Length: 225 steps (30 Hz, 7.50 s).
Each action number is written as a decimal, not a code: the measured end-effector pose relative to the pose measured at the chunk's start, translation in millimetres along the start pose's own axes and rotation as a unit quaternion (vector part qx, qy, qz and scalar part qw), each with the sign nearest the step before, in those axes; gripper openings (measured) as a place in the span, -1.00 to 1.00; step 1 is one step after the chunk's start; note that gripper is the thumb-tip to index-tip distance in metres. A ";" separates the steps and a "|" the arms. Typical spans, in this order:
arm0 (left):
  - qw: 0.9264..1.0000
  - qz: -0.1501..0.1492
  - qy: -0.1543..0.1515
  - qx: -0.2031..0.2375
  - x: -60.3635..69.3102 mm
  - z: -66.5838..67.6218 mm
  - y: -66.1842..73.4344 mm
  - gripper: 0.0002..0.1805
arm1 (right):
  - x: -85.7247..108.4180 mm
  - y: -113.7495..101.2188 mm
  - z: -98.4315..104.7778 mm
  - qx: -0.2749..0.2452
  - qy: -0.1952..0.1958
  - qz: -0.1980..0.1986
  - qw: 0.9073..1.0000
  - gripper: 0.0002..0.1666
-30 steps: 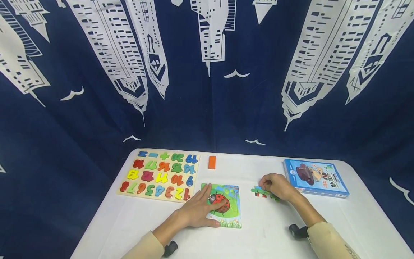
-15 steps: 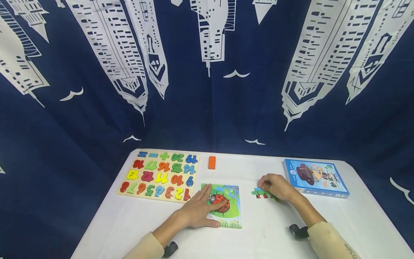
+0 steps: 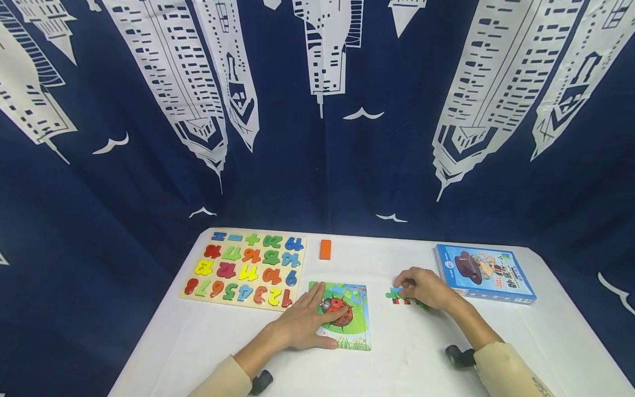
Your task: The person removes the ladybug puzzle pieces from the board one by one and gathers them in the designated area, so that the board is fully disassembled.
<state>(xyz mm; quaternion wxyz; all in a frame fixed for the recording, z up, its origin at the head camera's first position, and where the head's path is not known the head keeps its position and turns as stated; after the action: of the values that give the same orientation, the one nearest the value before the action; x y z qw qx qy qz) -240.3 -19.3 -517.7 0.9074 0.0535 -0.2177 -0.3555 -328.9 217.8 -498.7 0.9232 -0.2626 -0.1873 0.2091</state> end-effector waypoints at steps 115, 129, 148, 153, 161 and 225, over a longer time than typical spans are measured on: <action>0.994 0.061 0.089 -0.002 -16.2 41.1 -49.4 -0.19 | -57.8 -138.1 -67.6 -0.059 0.074 0.057 0.994 -0.69; 0.994 0.053 0.096 -0.006 -14.1 42.1 -48.2 -0.18 | -57.2 -127.8 -70.0 -0.173 0.033 0.041 0.983 -0.83; 0.994 0.050 0.095 -0.001 -15.3 41.3 -50.0 -0.15 | -33.5 -90.9 -23.9 -0.182 0.082 -0.007 0.980 -0.84; 0.994 0.046 0.099 -0.005 -15.4 41.2 -49.4 -0.14 | -22.1 -62.1 -5.0 -0.151 0.092 -0.035 0.984 -0.84; 0.994 0.051 0.095 0.002 -13.0 42.4 -48.8 -0.15 | -8.8 -27.7 -3.0 -0.153 0.072 -0.083 0.982 -0.84; 0.994 0.047 0.099 -0.010 -12.8 42.3 -46.6 -0.16 | -21.9 -23.8 -14.1 -0.014 0.048 -0.059 0.997 -0.92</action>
<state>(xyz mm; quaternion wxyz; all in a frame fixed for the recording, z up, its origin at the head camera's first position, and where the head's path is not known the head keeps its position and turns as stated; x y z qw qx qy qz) -295.9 -42.9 -496.0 0.9407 0.0691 -0.1251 -0.3077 -334.1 183.0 -501.6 0.9381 -0.2736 -0.1613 0.1384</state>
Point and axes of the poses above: each hand's wrist, its own x-axis away from the middle knuckle, its own z-axis out of the back of the hand, y = z × x, the point moved 10 cm from there along -x, towards the middle knuckle, and after that the axes turned 13 degrees about -y, right-handed, at the moved point
